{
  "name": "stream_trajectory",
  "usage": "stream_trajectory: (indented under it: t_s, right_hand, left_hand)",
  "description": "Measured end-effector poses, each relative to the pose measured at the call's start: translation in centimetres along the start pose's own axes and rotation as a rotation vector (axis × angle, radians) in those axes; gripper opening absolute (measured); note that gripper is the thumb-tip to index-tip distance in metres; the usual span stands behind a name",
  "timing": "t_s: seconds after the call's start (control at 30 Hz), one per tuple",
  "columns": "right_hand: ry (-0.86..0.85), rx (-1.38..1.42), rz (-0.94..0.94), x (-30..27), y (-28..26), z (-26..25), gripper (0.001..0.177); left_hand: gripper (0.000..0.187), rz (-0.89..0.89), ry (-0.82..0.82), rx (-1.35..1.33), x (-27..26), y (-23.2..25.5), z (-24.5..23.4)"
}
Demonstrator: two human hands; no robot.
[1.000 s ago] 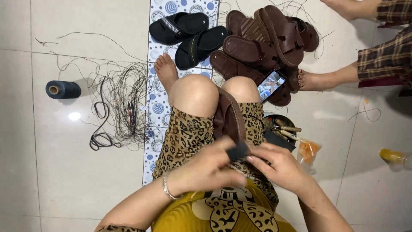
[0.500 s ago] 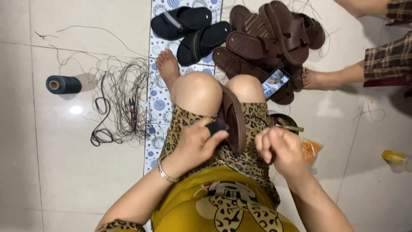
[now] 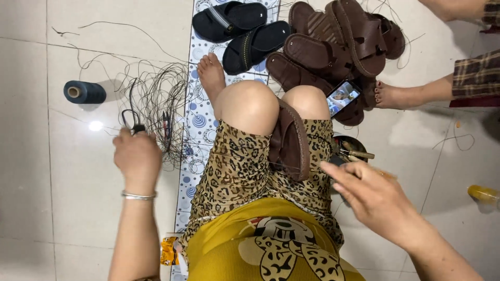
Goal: Hand-sewing a leather sandal strap to the sole using a needle and thread.
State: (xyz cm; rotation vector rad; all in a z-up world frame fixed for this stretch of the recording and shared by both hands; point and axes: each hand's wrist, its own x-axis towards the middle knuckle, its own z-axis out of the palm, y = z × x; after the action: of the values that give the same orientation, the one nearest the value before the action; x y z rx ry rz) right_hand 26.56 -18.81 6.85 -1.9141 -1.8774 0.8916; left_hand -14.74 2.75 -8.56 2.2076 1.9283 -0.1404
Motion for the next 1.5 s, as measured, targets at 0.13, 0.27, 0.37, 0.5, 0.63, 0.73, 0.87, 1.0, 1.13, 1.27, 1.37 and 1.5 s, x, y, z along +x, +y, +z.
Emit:
stream_trajectory:
  t_s: [0.13,0.27,0.37,0.5,0.63,0.73,0.87,1.0,1.13,1.27,1.37,1.5]
  right_hand:
    - [0.006,-0.263,-0.052,1.6,-3.1,-0.8,0.047]
    - [-0.120,-0.390,0.011,2.0,-3.0,-1.0,0.065]
    - [-0.132,-0.348,0.045,2.8,-4.2,-1.8,0.058]
    - [-0.192,-0.456,0.116,2.2,-4.6,-1.8,0.055]
    - [-0.241,-0.857,0.132,2.0,-5.1,-1.3,0.060]
    - [-0.211,-0.723,0.098,3.5,-5.1,-1.8,0.040]
    - [-0.139,-0.483,0.030,5.6,-5.5,-1.5,0.025]
    - [-0.268,-0.531,0.009,5.6,-3.2,0.0,0.018]
    - [-0.203,-0.288,0.038,5.1,-2.9,-0.7,0.022]
    - [-0.061,-0.449,-0.038,4.1,-3.4,-0.7,0.013]
    - [0.100,-0.428,-0.100,4.3,-5.3,-0.3,0.013]
    - [0.099,-0.449,-0.118,4.9,-6.5,-0.5,0.014]
  left_hand:
    - [0.025,0.336,0.260,-0.338,-2.2,9.8,-5.5]
    - [0.042,0.843,0.365,-0.831,-4.4,17.5,-10.2]
    - [0.087,1.047,0.087,-0.605,-5.7,19.0,-5.3]
    - [0.093,1.094,0.028,-0.619,-5.4,20.5,-5.4]
    - [0.085,1.067,0.072,-0.603,-6.1,21.5,-3.9]
    - [0.085,1.065,0.068,-0.655,-5.8,21.4,-3.8]
    - [0.084,1.071,0.061,-0.722,-5.5,21.2,-3.8]
    - [0.087,1.079,0.298,-0.742,-5.5,21.2,-2.4]
    - [0.073,0.954,-0.173,-1.185,-4.4,16.9,-2.7]
    - [0.034,0.048,-0.299,-0.853,2.1,6.9,-6.7]
    - [0.025,0.272,0.241,-0.350,0.7,5.8,-5.8]
    - [0.041,0.661,0.124,-0.994,-4.8,16.6,-9.7]
